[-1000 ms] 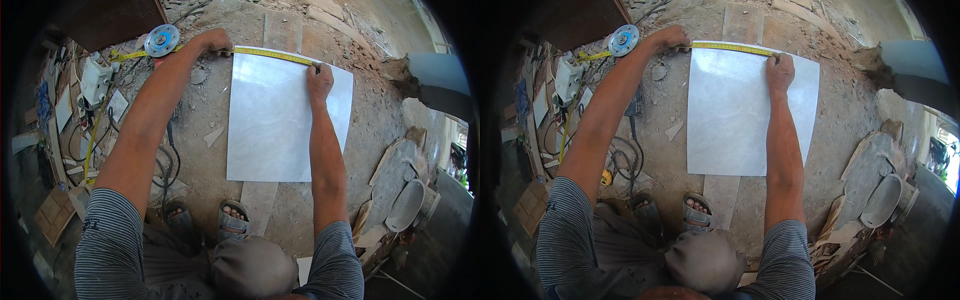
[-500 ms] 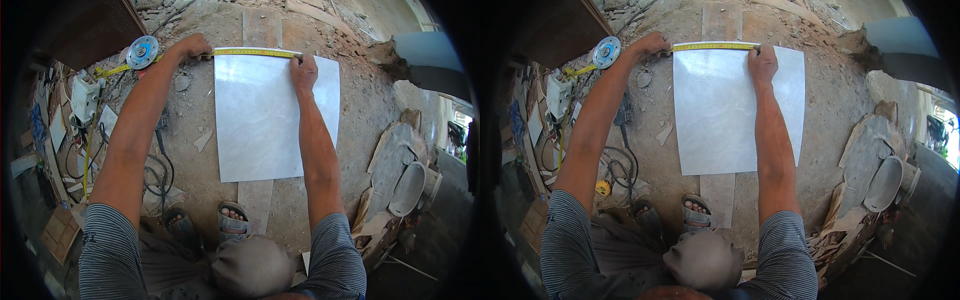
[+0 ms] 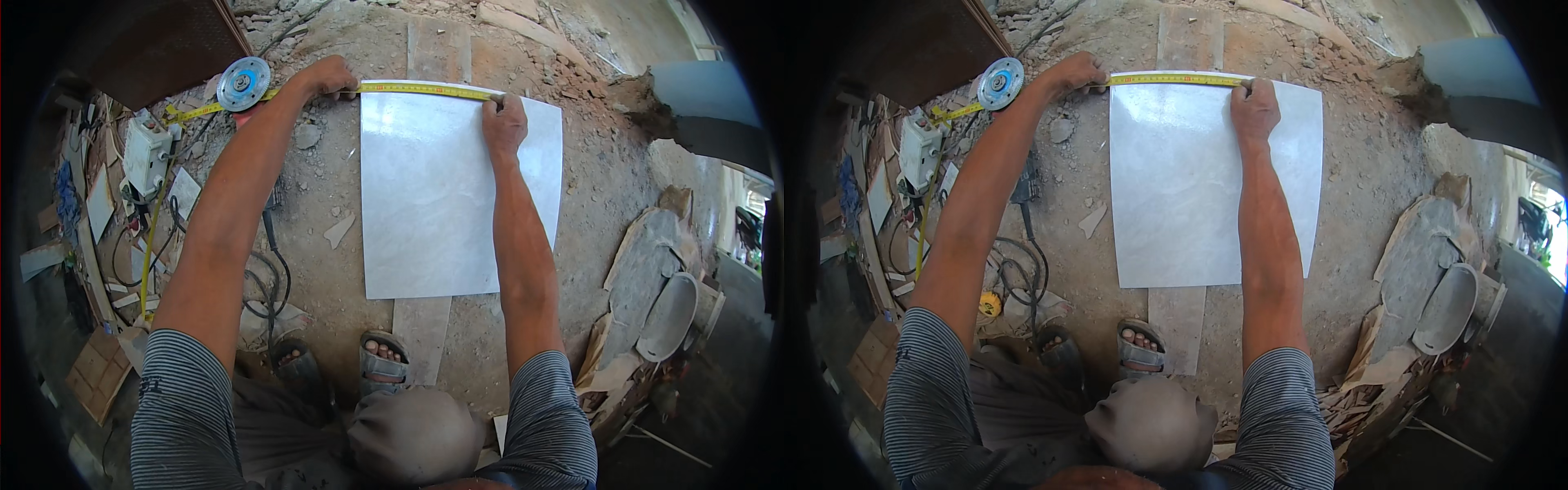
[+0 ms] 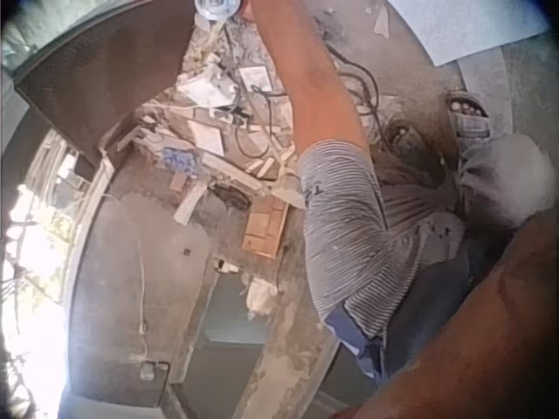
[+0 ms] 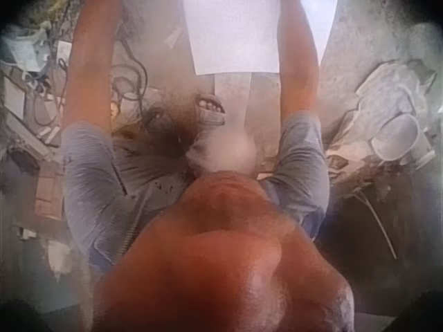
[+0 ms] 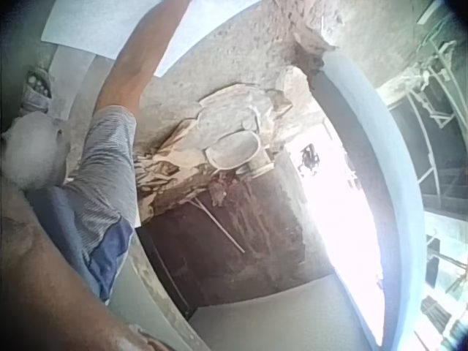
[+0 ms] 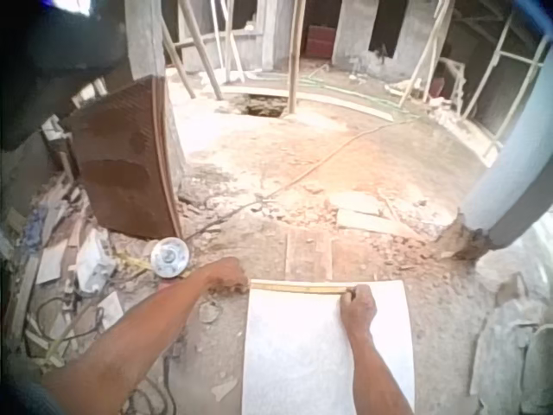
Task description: The person measures a tiled wall corner with a tape measure, then walks across a room and measures several separate floor tiles on the ground.
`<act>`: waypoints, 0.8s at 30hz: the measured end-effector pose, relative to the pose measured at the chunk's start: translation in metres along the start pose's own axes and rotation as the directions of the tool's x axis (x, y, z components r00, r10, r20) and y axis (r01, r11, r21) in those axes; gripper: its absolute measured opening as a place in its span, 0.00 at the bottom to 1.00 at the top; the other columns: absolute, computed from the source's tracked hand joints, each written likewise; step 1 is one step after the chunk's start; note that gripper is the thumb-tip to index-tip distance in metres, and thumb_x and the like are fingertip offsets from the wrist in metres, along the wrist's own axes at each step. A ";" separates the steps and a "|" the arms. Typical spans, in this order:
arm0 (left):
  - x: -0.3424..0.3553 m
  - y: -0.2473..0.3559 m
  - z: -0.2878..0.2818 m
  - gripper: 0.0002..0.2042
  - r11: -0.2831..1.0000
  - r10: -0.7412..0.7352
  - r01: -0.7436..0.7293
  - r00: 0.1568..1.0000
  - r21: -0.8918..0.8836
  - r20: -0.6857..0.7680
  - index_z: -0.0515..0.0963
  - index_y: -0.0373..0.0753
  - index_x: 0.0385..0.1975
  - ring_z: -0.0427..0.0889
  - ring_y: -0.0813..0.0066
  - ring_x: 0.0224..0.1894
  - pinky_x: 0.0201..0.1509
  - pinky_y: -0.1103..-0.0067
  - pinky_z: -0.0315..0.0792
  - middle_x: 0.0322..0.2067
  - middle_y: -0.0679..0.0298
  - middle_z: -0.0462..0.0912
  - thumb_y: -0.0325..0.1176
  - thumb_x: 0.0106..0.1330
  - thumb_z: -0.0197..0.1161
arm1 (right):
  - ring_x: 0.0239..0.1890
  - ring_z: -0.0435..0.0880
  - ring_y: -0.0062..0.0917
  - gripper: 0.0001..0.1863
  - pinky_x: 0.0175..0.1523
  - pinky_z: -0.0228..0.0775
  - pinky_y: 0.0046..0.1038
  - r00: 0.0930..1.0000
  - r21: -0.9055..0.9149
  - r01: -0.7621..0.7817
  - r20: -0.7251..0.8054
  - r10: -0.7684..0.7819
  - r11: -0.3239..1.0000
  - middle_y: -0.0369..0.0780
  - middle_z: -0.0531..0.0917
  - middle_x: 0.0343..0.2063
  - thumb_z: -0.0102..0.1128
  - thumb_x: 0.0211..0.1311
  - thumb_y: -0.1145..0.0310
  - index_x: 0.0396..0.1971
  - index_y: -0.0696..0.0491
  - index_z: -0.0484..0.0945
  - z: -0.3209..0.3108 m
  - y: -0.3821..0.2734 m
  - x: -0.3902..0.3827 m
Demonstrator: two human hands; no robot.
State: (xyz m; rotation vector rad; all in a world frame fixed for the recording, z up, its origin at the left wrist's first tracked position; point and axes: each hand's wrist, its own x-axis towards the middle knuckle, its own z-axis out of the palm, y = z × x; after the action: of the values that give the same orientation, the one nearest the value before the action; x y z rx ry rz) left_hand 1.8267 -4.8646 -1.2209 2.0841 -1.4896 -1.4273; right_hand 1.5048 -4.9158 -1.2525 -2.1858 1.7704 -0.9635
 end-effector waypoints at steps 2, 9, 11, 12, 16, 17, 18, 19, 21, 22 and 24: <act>0.001 0.004 -0.001 0.07 1.000 -0.003 0.003 1.000 0.016 0.000 0.78 0.35 0.25 0.69 0.81 0.18 0.22 0.81 0.64 0.21 0.64 0.80 0.33 0.54 0.60 | 0.30 0.78 0.36 0.04 0.35 0.71 0.35 0.999 0.020 0.027 -0.035 -0.027 0.999 0.40 0.78 0.27 0.57 0.48 0.68 0.23 0.52 0.77 0.003 0.004 0.002; 0.002 -0.002 0.001 0.08 0.999 0.021 -0.021 1.000 0.027 0.006 0.78 0.34 0.26 0.70 0.80 0.17 0.22 0.81 0.64 0.21 0.62 0.80 0.34 0.54 0.61 | 0.31 0.79 0.36 0.04 0.34 0.71 0.36 0.999 0.010 0.031 -0.037 -0.031 0.999 0.40 0.79 0.27 0.58 0.48 0.68 0.24 0.52 0.77 0.004 0.004 -0.002; 0.005 -0.003 -0.003 0.08 0.998 0.029 -0.029 1.000 0.062 0.000 0.78 0.34 0.25 0.70 0.79 0.17 0.22 0.81 0.64 0.21 0.62 0.80 0.34 0.54 0.60 | 0.31 0.79 0.36 0.04 0.34 0.71 0.37 0.997 0.032 0.047 -0.064 -0.045 0.998 0.40 0.79 0.27 0.58 0.48 0.68 0.24 0.52 0.77 0.006 0.004 0.003; 0.006 -0.001 -0.004 0.08 0.998 0.021 -0.021 1.000 0.061 -0.005 0.78 0.34 0.25 0.70 0.79 0.17 0.22 0.81 0.64 0.21 0.62 0.80 0.34 0.54 0.60 | 0.31 0.79 0.36 0.04 0.34 0.71 0.37 0.997 0.027 0.049 -0.060 -0.047 0.998 0.40 0.79 0.27 0.57 0.48 0.68 0.24 0.52 0.77 0.006 0.004 0.007; 0.006 -0.001 0.001 0.09 0.998 0.026 -0.025 0.999 0.059 -0.019 0.78 0.34 0.24 0.70 0.79 0.16 0.21 0.80 0.64 0.21 0.62 0.81 0.34 0.54 0.60 | 0.33 0.79 0.36 0.04 0.35 0.71 0.36 0.999 0.009 0.039 -0.023 -0.039 0.999 0.40 0.79 0.28 0.56 0.49 0.69 0.25 0.51 0.77 -0.001 0.006 -0.001; 0.007 -0.002 0.000 0.09 0.997 0.039 -0.037 0.999 0.064 -0.027 0.78 0.34 0.24 0.70 0.79 0.16 0.21 0.80 0.64 0.21 0.62 0.81 0.34 0.54 0.60 | 0.33 0.79 0.36 0.04 0.35 0.71 0.36 0.998 0.009 0.044 -0.038 -0.044 0.999 0.40 0.79 0.28 0.56 0.49 0.69 0.25 0.51 0.77 0.000 0.006 0.004; 0.006 -0.004 0.001 0.09 0.998 0.014 -0.012 0.999 0.066 -0.031 0.78 0.34 0.23 0.71 0.78 0.16 0.21 0.79 0.64 0.20 0.62 0.80 0.34 0.54 0.60 | 0.33 0.79 0.36 0.04 0.36 0.71 0.35 1.000 -0.015 -0.001 -0.009 0.001 1.000 0.41 0.80 0.29 0.56 0.49 0.69 0.25 0.52 0.77 0.002 0.001 0.003; 0.004 -0.005 -0.002 0.09 0.997 -0.009 0.012 0.999 0.070 -0.048 0.78 0.34 0.23 0.71 0.78 0.16 0.20 0.78 0.64 0.19 0.62 0.80 0.34 0.53 0.60 | 0.33 0.79 0.36 0.05 0.36 0.71 0.34 0.999 -0.032 -0.039 0.014 0.039 0.999 0.41 0.80 0.30 0.56 0.50 0.69 0.26 0.52 0.78 0.002 -0.004 0.007; 0.007 -0.002 -0.001 0.09 0.989 -0.002 0.015 0.996 0.149 -0.090 0.78 0.33 0.22 0.71 0.78 0.15 0.19 0.78 0.64 0.18 0.62 0.80 0.33 0.53 0.60 | 0.33 0.79 0.37 0.05 0.37 0.71 0.34 0.999 -0.052 -0.043 0.005 0.043 0.998 0.43 0.80 0.29 0.57 0.49 0.70 0.26 0.54 0.78 -0.003 -0.004 0.009; 0.002 0.004 0.003 0.09 0.990 0.020 -0.010 0.997 0.140 -0.069 0.78 0.33 0.21 0.71 0.78 0.15 0.20 0.79 0.64 0.17 0.62 0.80 0.34 0.53 0.60 | 0.32 0.80 0.36 0.05 0.36 0.71 0.33 1.000 0.063 -0.016 -0.018 0.017 0.998 0.44 0.80 0.28 0.57 0.49 0.71 0.26 0.55 0.79 -0.008 0.002 0.009; -0.002 0.005 -0.005 0.10 0.989 0.115 -0.112 0.993 0.100 -0.026 0.78 0.33 0.23 0.72 0.79 0.16 0.21 0.80 0.65 0.19 0.63 0.80 0.35 0.55 0.60 | 0.27 0.79 0.33 0.05 0.34 0.70 0.30 0.993 0.262 0.048 -0.116 -0.018 0.964 0.45 0.79 0.24 0.59 0.48 0.74 0.26 0.57 0.79 -0.020 0.001 0.011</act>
State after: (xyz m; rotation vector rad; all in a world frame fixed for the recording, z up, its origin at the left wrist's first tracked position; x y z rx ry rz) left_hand 1.8275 -4.8671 -1.2143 2.0304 -1.6692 -1.2984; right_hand 1.4933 -4.9215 -1.2333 -2.0353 1.5484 -1.2735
